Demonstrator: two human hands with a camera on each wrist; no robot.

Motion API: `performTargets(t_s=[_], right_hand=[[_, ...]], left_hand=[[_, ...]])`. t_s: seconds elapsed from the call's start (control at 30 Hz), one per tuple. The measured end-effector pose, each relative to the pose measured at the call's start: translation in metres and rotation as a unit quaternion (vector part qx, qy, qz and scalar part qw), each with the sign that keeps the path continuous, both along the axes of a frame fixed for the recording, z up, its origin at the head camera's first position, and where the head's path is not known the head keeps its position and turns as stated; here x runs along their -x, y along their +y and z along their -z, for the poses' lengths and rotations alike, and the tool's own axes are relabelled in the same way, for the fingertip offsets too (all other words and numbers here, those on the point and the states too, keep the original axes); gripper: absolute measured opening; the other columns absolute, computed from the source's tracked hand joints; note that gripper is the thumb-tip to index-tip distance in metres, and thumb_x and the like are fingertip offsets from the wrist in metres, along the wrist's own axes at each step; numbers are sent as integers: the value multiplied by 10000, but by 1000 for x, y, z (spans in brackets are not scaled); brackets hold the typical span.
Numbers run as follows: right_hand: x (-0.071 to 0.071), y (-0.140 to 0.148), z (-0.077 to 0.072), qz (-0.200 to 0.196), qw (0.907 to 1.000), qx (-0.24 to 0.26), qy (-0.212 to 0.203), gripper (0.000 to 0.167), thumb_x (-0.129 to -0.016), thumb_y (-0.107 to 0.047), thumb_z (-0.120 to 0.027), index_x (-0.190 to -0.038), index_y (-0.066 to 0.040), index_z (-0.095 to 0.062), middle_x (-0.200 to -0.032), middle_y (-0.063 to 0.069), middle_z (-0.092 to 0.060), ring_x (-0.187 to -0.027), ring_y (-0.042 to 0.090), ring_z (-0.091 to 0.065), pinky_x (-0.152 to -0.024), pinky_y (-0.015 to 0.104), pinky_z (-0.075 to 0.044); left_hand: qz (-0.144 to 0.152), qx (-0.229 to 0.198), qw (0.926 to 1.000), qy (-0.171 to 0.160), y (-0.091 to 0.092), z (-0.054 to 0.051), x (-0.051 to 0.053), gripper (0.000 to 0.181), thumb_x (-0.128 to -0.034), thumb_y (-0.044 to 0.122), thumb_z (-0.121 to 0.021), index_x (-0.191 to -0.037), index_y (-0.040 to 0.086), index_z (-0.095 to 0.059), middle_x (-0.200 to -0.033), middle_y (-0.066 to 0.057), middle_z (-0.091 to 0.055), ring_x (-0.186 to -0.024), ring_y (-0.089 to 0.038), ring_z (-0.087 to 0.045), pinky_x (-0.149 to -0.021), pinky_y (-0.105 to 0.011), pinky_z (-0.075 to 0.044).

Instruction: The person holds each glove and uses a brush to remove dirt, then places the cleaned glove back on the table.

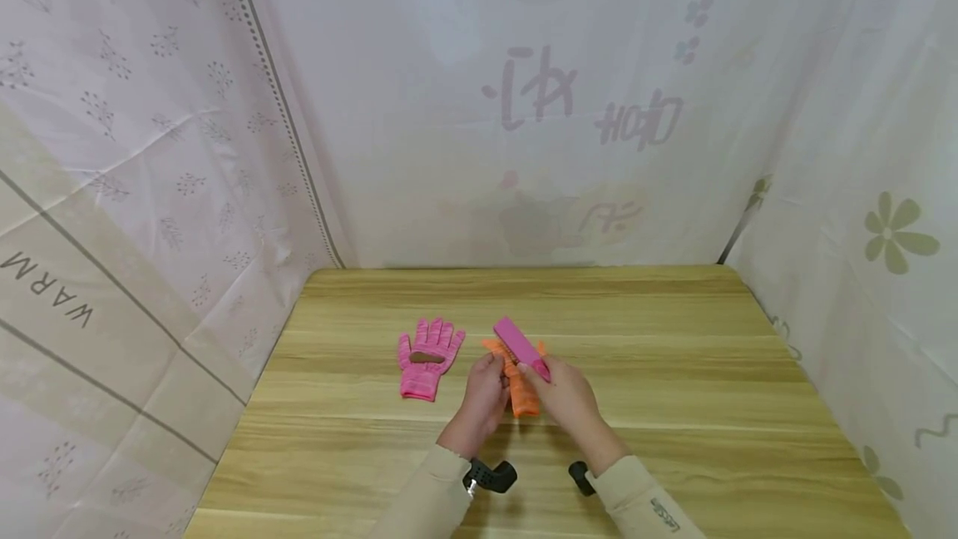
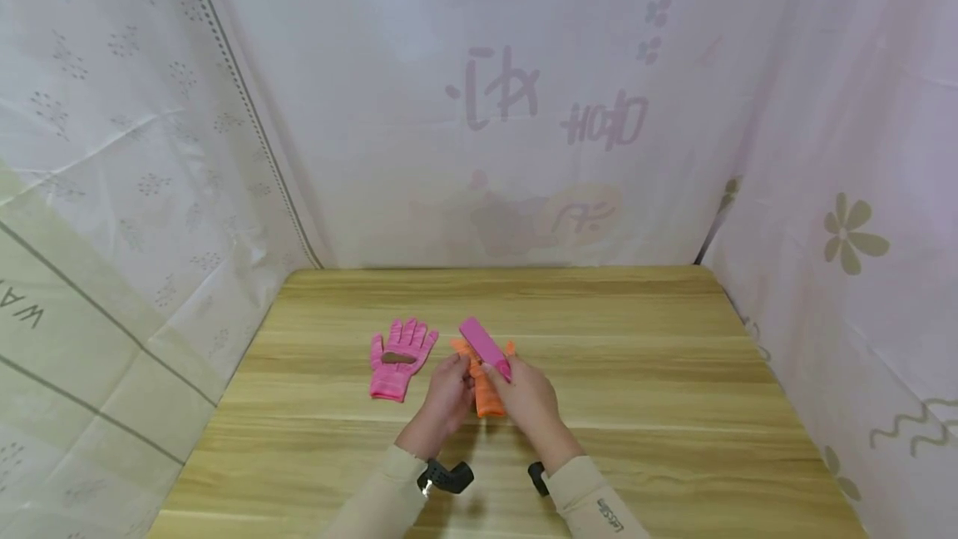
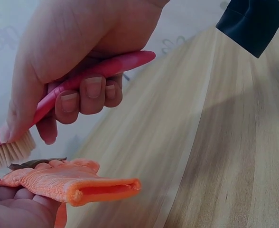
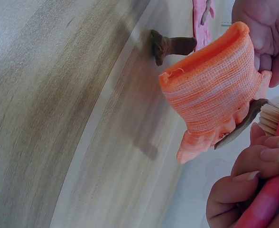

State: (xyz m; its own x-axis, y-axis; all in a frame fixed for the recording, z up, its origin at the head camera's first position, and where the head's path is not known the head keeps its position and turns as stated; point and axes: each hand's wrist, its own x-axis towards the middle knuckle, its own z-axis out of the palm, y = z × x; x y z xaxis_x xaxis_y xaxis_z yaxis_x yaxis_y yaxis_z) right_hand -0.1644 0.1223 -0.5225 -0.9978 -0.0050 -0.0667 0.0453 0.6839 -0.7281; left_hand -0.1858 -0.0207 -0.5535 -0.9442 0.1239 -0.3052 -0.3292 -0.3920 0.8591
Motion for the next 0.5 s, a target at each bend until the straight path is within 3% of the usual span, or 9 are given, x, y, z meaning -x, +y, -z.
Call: performTargets(t_s=[0.27, 0.5], right_hand=[[-2, 2, -1, 20, 10000, 46, -40, 389, -1002, -452, -605, -838, -101, -565, -663, -1, -412, -575, 141, -390, -518, 271, -309], [-2, 3, 0, 44, 10000, 12, -20, 365, -1000, -432, -617, -830, -113, -565, -654, -3, -402, -567, 138, -369, -515, 272, -297]], left_hand=[[34, -46, 10000, 30, -3, 1, 0, 376, -1115, 174, -308, -1333, -66, -498, -933, 13, -608, -845, -74, -573, -771, -215, -546], [80, -185, 9995, 238, -4, -2, -1, 399, -1117, 170, -298, -1354, -82, -497, -964, -26, -654, -850, -90, -615, -758, -242, -561]])
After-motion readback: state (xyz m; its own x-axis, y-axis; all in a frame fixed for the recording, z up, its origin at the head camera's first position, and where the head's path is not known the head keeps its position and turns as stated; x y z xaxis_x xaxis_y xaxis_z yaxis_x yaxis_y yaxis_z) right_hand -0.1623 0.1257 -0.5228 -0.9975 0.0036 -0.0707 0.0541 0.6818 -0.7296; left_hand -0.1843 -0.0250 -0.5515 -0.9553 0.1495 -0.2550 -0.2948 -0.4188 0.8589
